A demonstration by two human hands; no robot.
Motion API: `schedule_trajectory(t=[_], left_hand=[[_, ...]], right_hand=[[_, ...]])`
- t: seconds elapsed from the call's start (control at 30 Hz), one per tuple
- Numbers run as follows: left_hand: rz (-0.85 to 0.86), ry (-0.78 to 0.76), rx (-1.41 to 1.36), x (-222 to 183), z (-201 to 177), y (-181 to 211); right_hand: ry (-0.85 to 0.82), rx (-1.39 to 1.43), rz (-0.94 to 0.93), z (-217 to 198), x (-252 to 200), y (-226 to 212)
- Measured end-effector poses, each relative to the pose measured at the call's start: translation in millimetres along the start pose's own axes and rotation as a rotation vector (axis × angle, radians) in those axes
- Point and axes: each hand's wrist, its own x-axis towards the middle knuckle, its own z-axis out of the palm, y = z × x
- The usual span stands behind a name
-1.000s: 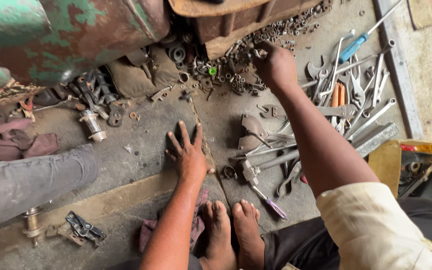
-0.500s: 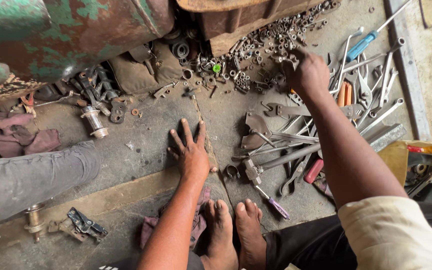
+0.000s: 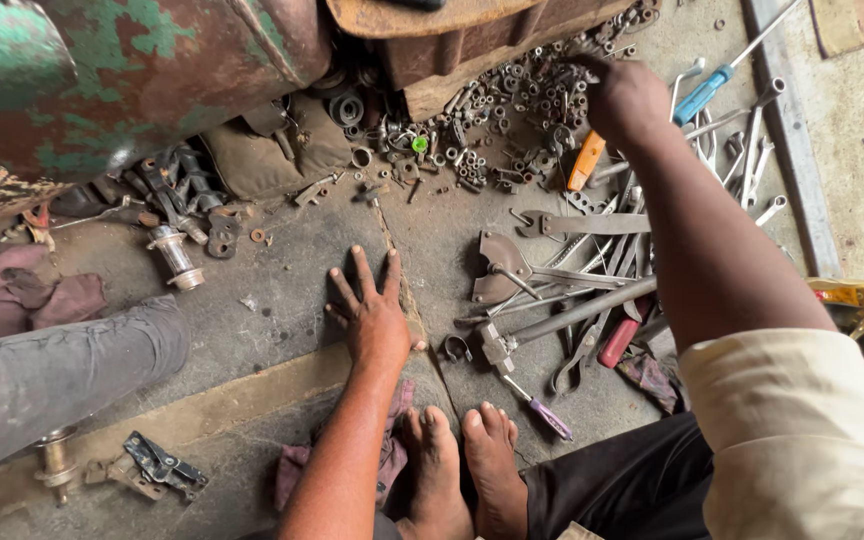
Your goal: The person handles and works on a small metal bicycle part by hand while sitting on the floor, picking up and sorting through various small nuts and bolts from a pile on the ground.
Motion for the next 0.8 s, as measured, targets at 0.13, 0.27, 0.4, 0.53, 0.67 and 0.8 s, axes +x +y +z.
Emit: schedule_trajectory(t=[0.13,0.27,0.4,0.53,0.67,0.8], left_hand=[[-0.031,-0.061,-0.018,-2.7,-7.2,3.2],[-0.026,-0.045,-0.028,-6.2,-13.1,6.4],[-0.035,-0.027,-0.018,-6.7,-13.7,7.0],[-0.041,-0.033,-0.013,-5.4,-13.3,5.7],[-0.057,-0.050,-0.007,-4.5,-14.1,7.2],[-0.050,-0.053,0.002,-3.6,-11.7,5.5]], right_hand=[[0.473,0.112,-0.351,20.4,-28.5,41.5],[0.207,0.077,-0.292,48.6,-67.9,35.0],[0.134,0.097,-0.394,54.5,-108.9,33.2],[0.128,-0.017,-0.466,55.3,-113.4,31.3],[0.101,-0.016,-0.396,48.4,-111.8,23.9],[0.176,-0.106,-0.176,56.9,-102.7,12.3]])
